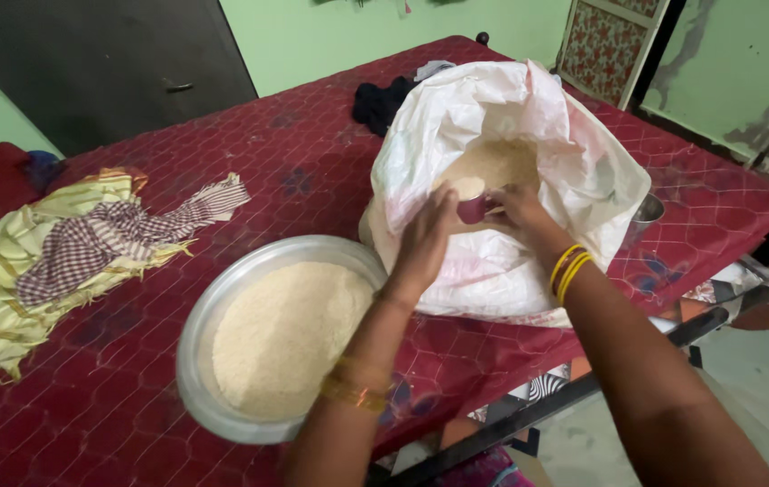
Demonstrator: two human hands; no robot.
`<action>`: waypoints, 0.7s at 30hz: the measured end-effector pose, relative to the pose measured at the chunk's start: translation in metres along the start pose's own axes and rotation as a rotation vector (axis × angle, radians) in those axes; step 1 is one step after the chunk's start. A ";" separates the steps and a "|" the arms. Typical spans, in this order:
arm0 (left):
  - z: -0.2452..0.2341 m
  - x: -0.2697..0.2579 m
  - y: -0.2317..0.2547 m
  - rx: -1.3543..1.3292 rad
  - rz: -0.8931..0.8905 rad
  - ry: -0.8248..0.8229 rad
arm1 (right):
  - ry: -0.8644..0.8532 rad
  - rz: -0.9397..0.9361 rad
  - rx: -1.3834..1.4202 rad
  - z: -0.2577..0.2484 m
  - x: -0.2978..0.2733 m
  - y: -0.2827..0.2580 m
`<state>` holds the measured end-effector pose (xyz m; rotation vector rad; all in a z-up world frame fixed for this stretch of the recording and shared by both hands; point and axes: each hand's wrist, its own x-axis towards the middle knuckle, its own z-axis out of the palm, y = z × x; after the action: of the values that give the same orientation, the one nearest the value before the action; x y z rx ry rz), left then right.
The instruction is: The person scoops uncooked rice from a large white sack using a small metal cup and pours it into a silver bowl. The person repeatedly fills the cup and levels the rice in the bowl with their hand.
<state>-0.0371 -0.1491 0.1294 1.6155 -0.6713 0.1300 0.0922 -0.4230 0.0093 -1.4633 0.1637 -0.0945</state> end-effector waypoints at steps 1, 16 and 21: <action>-0.016 -0.021 0.022 0.005 -0.036 -0.008 | -0.008 -0.037 -0.062 -0.005 0.004 -0.005; -0.210 -0.169 0.022 0.364 -0.406 0.281 | -0.039 -0.159 -0.289 0.011 -0.136 -0.219; -0.234 -0.172 -0.011 0.274 -0.321 0.290 | -0.151 -0.164 -0.331 0.062 -0.184 -0.265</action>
<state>-0.1033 0.1297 0.0824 1.8984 -0.1713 0.2224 -0.0687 -0.3601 0.2888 -1.8058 -0.0684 -0.0929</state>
